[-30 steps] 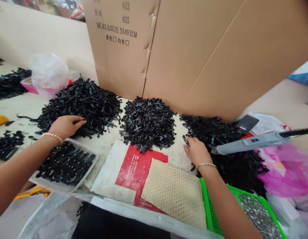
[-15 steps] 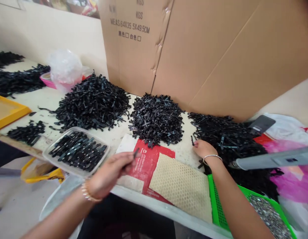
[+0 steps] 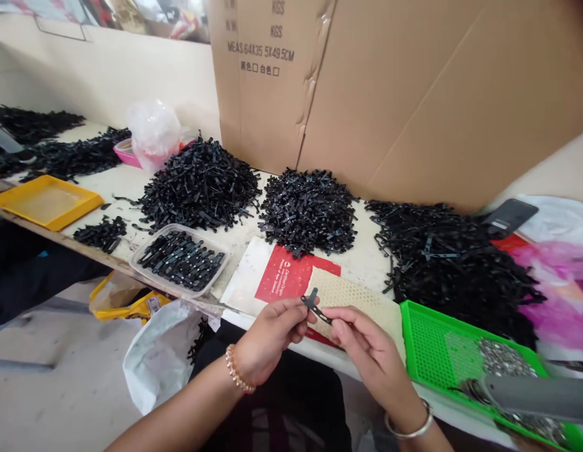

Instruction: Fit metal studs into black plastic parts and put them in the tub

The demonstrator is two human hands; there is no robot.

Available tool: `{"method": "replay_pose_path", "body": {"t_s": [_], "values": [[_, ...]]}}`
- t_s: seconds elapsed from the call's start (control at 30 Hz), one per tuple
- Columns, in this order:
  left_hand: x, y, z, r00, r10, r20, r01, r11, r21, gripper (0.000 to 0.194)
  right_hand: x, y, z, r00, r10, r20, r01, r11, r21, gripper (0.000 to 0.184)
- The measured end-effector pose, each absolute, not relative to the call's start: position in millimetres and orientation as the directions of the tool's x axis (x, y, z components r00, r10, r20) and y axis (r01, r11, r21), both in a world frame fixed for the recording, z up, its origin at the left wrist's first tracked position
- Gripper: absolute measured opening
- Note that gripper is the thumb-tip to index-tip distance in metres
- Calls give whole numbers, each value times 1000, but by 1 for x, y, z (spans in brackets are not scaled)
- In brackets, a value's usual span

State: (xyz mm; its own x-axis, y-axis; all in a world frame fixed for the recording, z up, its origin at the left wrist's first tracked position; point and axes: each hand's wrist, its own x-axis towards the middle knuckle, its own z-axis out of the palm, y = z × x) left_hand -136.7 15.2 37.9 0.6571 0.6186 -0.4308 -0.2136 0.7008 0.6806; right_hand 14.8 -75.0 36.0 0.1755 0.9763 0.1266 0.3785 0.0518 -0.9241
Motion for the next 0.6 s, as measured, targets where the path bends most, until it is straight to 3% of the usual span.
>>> {"method": "replay_pose_path", "body": {"t_s": [0.23,0.6], "values": [[-141,4,46,676,612,-410,-208,692,691,20,7,-84,28,197,939,282,521,143,-841,20],[-140,-4,42,665,620,-416,-215,693,688,21,6,-90,26,185,921,344,603,170,-779,20]]}}
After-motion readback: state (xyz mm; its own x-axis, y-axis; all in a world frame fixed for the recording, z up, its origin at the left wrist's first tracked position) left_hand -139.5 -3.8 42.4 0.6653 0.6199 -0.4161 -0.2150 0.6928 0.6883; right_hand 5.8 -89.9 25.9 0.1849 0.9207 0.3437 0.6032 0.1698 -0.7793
